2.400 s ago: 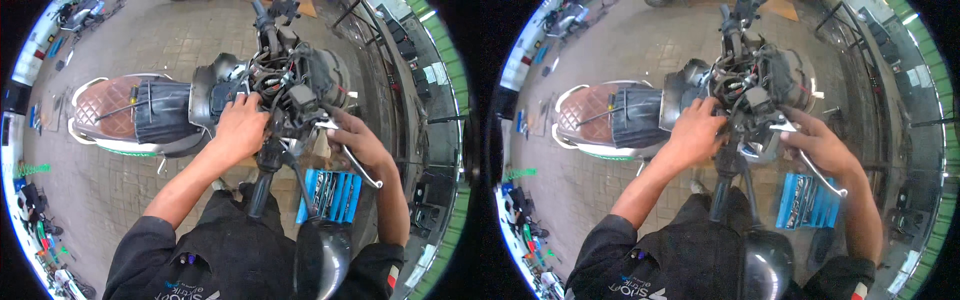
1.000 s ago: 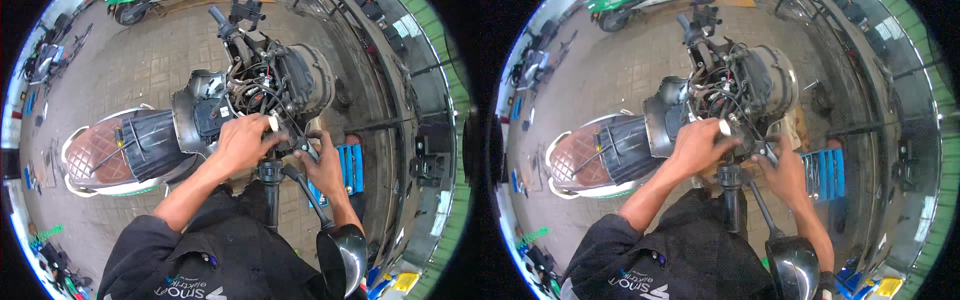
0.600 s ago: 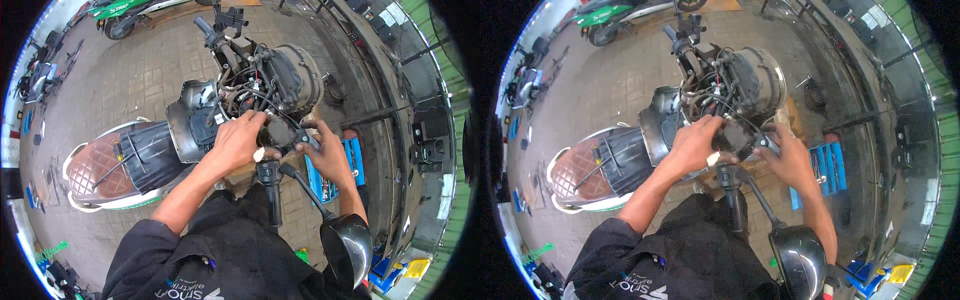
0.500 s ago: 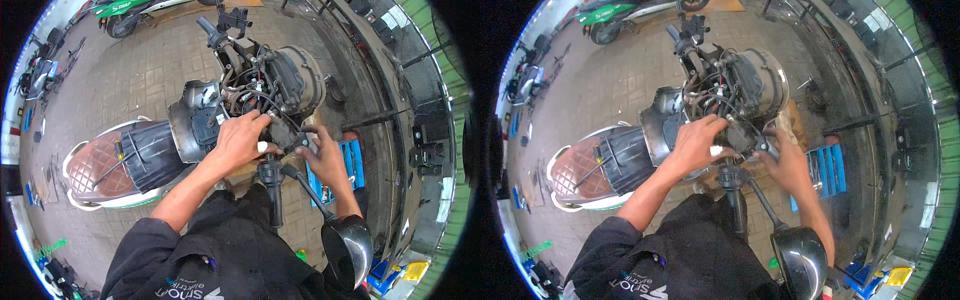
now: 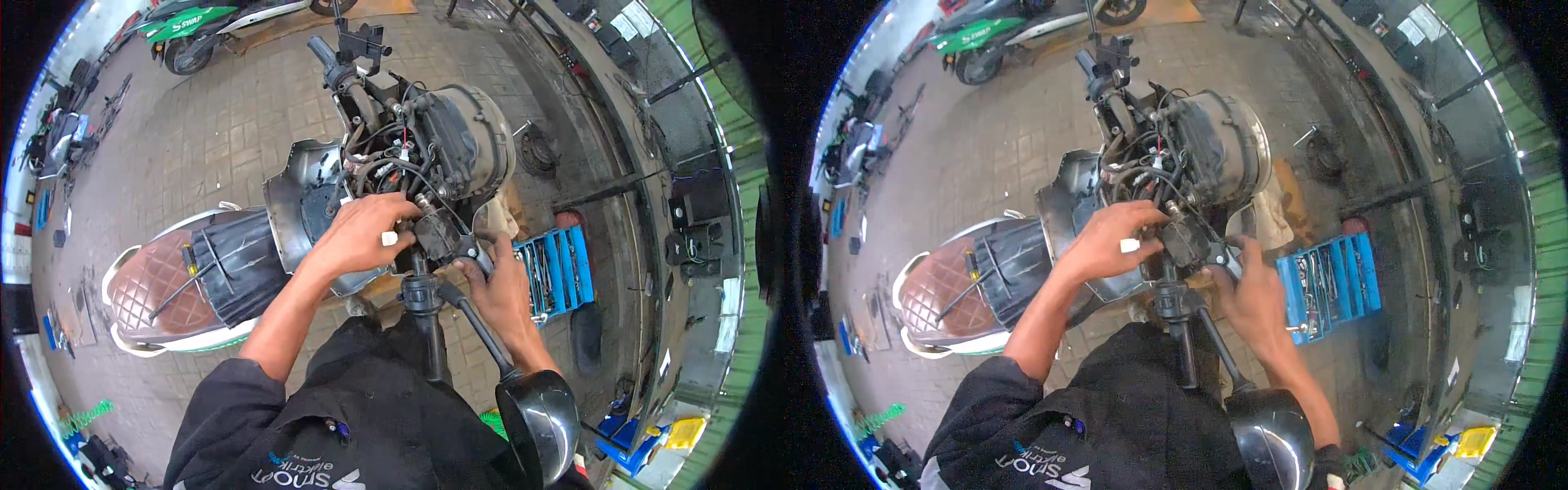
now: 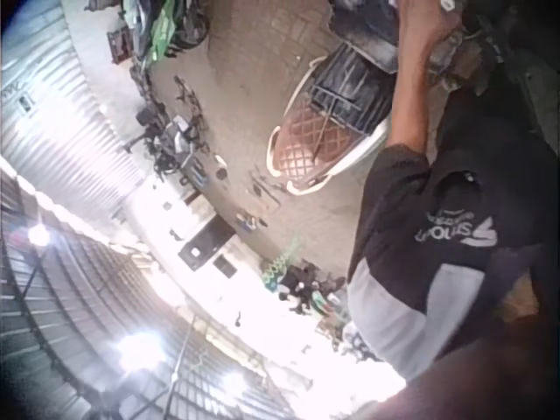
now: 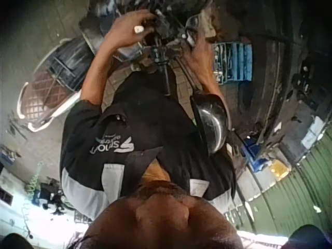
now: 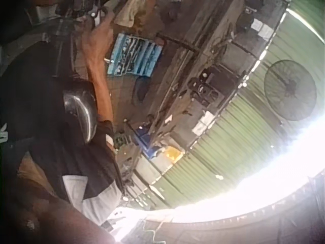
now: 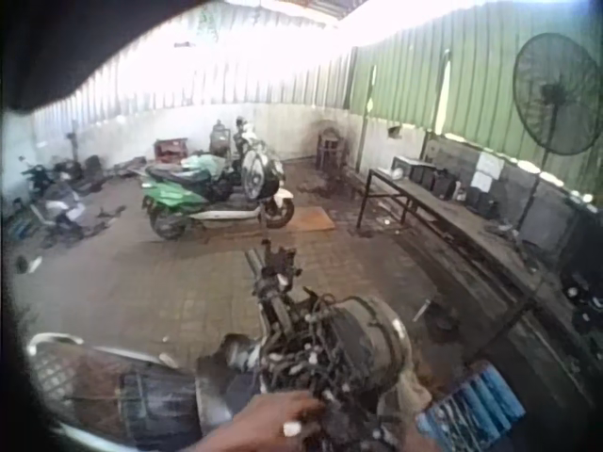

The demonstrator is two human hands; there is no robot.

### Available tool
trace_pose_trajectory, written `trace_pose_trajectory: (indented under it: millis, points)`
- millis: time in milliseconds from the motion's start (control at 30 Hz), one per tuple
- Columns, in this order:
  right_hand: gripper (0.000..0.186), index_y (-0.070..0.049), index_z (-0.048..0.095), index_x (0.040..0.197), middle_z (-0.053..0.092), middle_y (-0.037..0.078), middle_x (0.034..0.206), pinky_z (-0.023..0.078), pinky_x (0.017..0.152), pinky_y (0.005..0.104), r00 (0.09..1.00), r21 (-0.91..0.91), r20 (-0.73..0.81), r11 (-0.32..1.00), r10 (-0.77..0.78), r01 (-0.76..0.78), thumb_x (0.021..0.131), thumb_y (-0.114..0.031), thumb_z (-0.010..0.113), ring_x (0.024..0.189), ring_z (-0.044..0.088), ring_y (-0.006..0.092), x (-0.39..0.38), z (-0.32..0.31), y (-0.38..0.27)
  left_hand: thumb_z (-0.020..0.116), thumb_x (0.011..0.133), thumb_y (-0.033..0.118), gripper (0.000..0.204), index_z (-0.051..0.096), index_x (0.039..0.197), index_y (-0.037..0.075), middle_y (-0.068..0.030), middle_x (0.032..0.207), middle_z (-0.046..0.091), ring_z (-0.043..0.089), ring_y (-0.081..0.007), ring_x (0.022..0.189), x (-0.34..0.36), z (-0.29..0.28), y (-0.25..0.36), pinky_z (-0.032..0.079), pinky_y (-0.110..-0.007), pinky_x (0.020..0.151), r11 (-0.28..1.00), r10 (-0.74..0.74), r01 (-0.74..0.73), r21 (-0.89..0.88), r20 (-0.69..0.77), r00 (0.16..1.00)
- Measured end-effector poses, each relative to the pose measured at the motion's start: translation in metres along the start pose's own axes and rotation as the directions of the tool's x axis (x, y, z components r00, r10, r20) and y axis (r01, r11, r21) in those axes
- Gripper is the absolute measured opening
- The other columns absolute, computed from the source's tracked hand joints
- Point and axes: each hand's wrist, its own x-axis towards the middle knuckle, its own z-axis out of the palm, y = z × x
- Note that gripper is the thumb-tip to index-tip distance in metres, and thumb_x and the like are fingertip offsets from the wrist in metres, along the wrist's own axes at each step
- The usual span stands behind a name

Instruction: The person repairs a motorcycle by removing components from the front handle area. The person uses a wrench to loosen and remove bolts and nuts from the headlight and handle assembly, handling the tools and disconnected parts by hand.

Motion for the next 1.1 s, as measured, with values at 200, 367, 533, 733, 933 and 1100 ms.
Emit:
trace_pose_trajectory:
  millis: [200, 367, 533, 733, 933, 1100]
  points:
    - [0.051, -0.008, 0.050, 0.130, 0.071, 0.026, 0.088, 0.051, 0.069, 0.0549, 1.000, -0.088, 0.019, 0.996, 0.019, -0.018, 0.090, -0.028, 0.073, 0.081, 0.068, 0.0480, 0.000, -0.004, -0.020, 0.071, 0.090, 0.026, 0.042, 0.061, 0.120, -0.002, -0.0195, 0.105, 0.062, 0.062, -0.0416, 0.101, -0.011, 0.002, 0.001, 0.050, -0.047, 0.085, 0.997, -0.013, 0.016, -0.078, 0.037, 0.999]
    - [0.056, -0.003, 0.050, 0.130, 0.072, 0.023, 0.090, 0.053, 0.069, 0.0489, 1.000, -0.152, -0.025, 0.988, -0.012, 0.008, 0.088, -0.028, 0.077, 0.080, 0.070, 0.0441, -0.007, 0.008, -0.015, 0.065, 0.096, 0.028, 0.040, 0.057, 0.126, 0.004, -0.0176, 0.099, 0.061, 0.063, -0.0411, 0.093, -0.024, 0.015, 0.021, 0.049, -0.051, 0.075, 0.995, -0.089, 0.089, 0.039, -0.011, 0.996]
    - [0.050, -0.009, 0.053, 0.128, 0.072, 0.023, 0.095, 0.052, 0.074, 0.0523, 0.993, 0.069, -0.020, 0.991, 0.120, -0.118, 0.088, -0.028, 0.076, 0.087, 0.069, 0.0462, -0.009, 0.009, -0.011, 0.060, 0.097, 0.022, 0.038, 0.057, 0.131, 0.004, -0.0186, 0.106, 0.064, 0.064, -0.0421, 0.096, -0.020, 0.011, 0.047, 0.050, -0.049, 0.080, 0.972, -0.236, 0.237, -0.007, -0.089, 0.968]
    - [0.052, -0.004, 0.055, 0.127, 0.072, 0.024, 0.099, 0.052, 0.080, 0.0506, 0.992, 0.154, -0.036, 0.981, 0.121, -0.114, 0.086, -0.027, 0.078, 0.093, 0.068, 0.0453, -0.005, 0.011, -0.009, 0.057, 0.101, 0.025, 0.040, 0.053, 0.132, 0.001, -0.0233, 0.110, 0.062, 0.062, -0.0449, 0.099, -0.018, 0.028, 0.035, 0.051, -0.051, 0.084, 0.976, -0.201, 0.185, -0.117, -0.151, 0.968]
    - [0.046, 0.005, 0.064, 0.122, 0.073, 0.024, 0.103, 0.055, 0.085, 0.0387, 0.990, 0.072, 0.099, 0.991, 0.102, -0.109, 0.084, -0.015, 0.079, 0.098, 0.073, 0.0351, 0.011, -0.014, -0.020, 0.052, 0.105, 0.023, 0.034, 0.059, 0.127, -0.002, -0.0248, 0.102, 0.068, 0.065, -0.0419, 0.097, -0.017, 0.023, 0.019, 0.050, -0.045, 0.089, 0.950, -0.299, 0.251, -0.187, -0.305, 0.904]
    - [0.047, -0.003, 0.062, 0.124, 0.073, 0.024, 0.100, 0.053, 0.082, 0.0473, 0.993, 0.169, 0.064, 0.980, 0.096, -0.106, 0.085, -0.025, 0.076, 0.094, 0.069, 0.0443, 0.006, -0.003, -0.005, 0.060, 0.101, 0.028, 0.030, 0.064, 0.120, 0.005, -0.0192, 0.092, 0.071, 0.067, -0.0296, 0.077, -0.011, -0.017, 0.019, 0.050, -0.038, 0.070, 0.851, -0.466, 0.391, -0.350, -0.164, 0.869]
